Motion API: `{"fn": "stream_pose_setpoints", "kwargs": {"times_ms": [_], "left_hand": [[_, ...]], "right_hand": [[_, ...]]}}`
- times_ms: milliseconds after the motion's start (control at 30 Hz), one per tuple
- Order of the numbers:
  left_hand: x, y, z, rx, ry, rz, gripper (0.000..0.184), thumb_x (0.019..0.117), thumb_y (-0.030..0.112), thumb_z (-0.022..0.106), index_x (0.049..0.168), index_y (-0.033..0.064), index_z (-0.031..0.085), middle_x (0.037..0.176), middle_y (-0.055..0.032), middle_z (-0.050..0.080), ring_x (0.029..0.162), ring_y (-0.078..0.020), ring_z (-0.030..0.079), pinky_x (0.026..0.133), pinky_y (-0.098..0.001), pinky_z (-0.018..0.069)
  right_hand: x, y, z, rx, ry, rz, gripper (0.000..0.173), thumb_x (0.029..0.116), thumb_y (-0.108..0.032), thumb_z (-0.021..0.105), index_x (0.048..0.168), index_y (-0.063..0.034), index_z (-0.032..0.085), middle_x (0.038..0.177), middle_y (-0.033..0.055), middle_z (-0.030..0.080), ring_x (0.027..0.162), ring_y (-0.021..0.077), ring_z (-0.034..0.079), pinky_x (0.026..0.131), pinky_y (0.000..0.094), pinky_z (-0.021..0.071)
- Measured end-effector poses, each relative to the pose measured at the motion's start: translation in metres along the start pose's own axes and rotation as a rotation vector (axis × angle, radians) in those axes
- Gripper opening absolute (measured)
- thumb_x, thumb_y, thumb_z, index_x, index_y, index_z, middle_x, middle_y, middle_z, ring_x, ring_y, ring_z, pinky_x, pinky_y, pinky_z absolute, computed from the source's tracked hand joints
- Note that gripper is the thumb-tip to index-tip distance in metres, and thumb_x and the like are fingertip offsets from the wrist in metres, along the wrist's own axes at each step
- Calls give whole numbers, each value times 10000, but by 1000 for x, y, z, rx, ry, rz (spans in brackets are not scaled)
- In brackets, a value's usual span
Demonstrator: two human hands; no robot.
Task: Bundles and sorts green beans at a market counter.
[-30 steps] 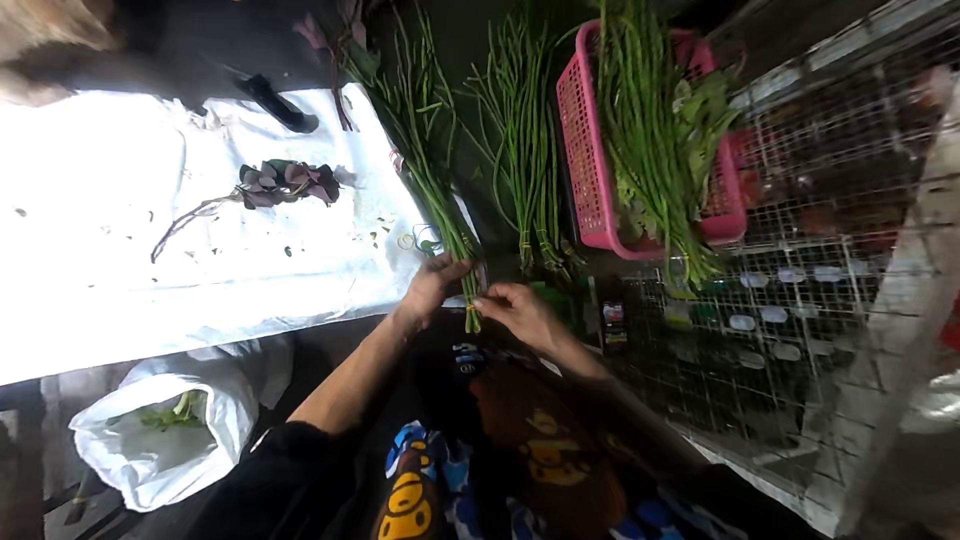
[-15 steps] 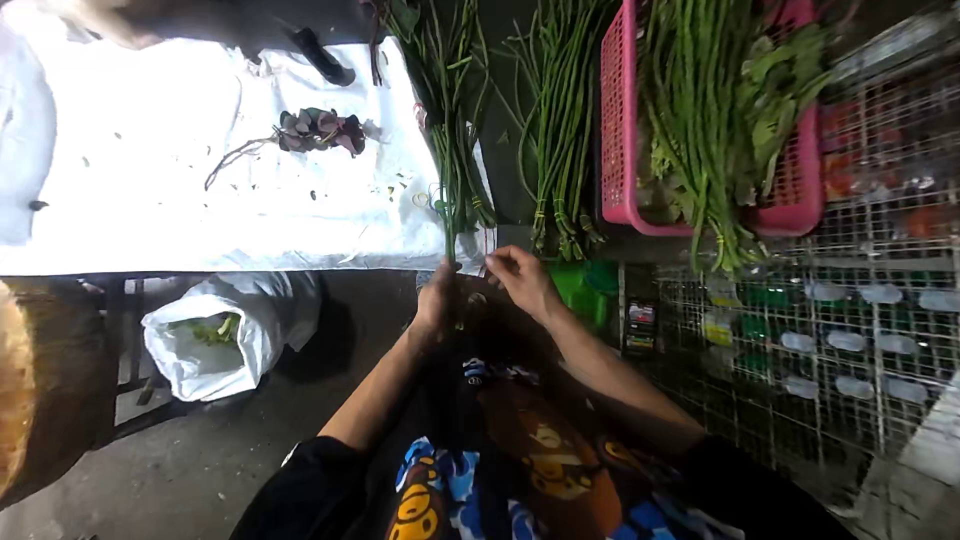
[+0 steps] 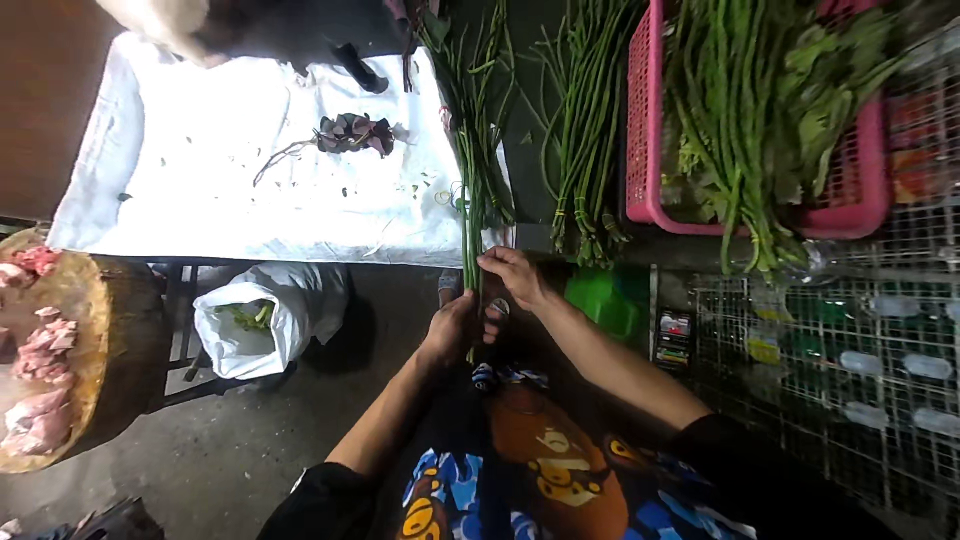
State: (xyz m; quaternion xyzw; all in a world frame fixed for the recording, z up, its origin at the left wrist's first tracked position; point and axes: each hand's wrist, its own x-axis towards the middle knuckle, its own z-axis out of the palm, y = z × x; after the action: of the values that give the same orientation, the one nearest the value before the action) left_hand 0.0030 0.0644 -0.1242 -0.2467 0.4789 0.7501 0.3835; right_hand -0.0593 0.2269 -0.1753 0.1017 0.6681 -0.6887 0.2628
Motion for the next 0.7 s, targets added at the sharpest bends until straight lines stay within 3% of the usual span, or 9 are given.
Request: {"fn": "stream_pose_setpoints", "kwargs": {"times_ms": [167, 300, 433, 500, 567, 700], "left_hand": [[3, -2, 8, -49, 32, 17, 412, 1144, 318, 255, 1415, 52, 416, 1011, -175, 719, 826, -257, 735, 727, -367, 621], [11, -1, 11, -63, -6, 30, 389, 1144, 270, 254, 1331, 11, 477, 985, -157, 697, 824, -237, 714, 736, -359, 610], [17, -3, 13, -43, 14, 66, 321, 1129, 226, 351, 1182, -4, 569, 883, -91, 649, 742, -173, 661, 712, -322, 595], [18, -3, 14, -41, 22, 72, 296, 1123, 217, 382, 1175, 6, 583, 870, -76, 637, 730, -158, 648, 704, -308, 586], [18, -2, 14, -73, 8, 71, 320, 1128, 246, 365, 1187, 19, 583, 872, -75, 630, 731, -155, 645, 702, -303, 587], [17, -1, 15, -90, 22, 63, 334, 1117, 313, 393, 1180, 65, 609, 850, -59, 665, 695, -124, 644, 635, -282, 568]], "right_hand": [[-6, -7, -8, 0, 43, -22, 180, 1001, -232, 677, 963, -57, 659, 885, 62, 662, 789, 145, 615, 748, 355, 534], [-11, -11, -16, 38, 54, -6, 188, 982, -250, 706, 966, -66, 674, 908, 55, 684, 812, 143, 632, 763, 351, 541], [-14, -10, -21, 100, 62, 53, 244, 1009, -275, 669, 1059, -37, 687, 929, 75, 683, 797, 140, 644, 752, 336, 565], [-22, -9, -22, -57, 88, 23, 314, 1039, -330, 618, 1160, -49, 687, 1012, 94, 696, 879, 165, 663, 826, 375, 565], [-43, -13, -19, -353, 118, -131, 316, 1048, -295, 609, 1226, -39, 661, 1083, 129, 703, 937, 211, 689, 866, 418, 572], [-94, -10, -18, -654, 84, -604, 145, 955, -183, 712, 1033, -67, 751, 1089, 65, 712, 1031, 140, 695, 917, 320, 597]]}}
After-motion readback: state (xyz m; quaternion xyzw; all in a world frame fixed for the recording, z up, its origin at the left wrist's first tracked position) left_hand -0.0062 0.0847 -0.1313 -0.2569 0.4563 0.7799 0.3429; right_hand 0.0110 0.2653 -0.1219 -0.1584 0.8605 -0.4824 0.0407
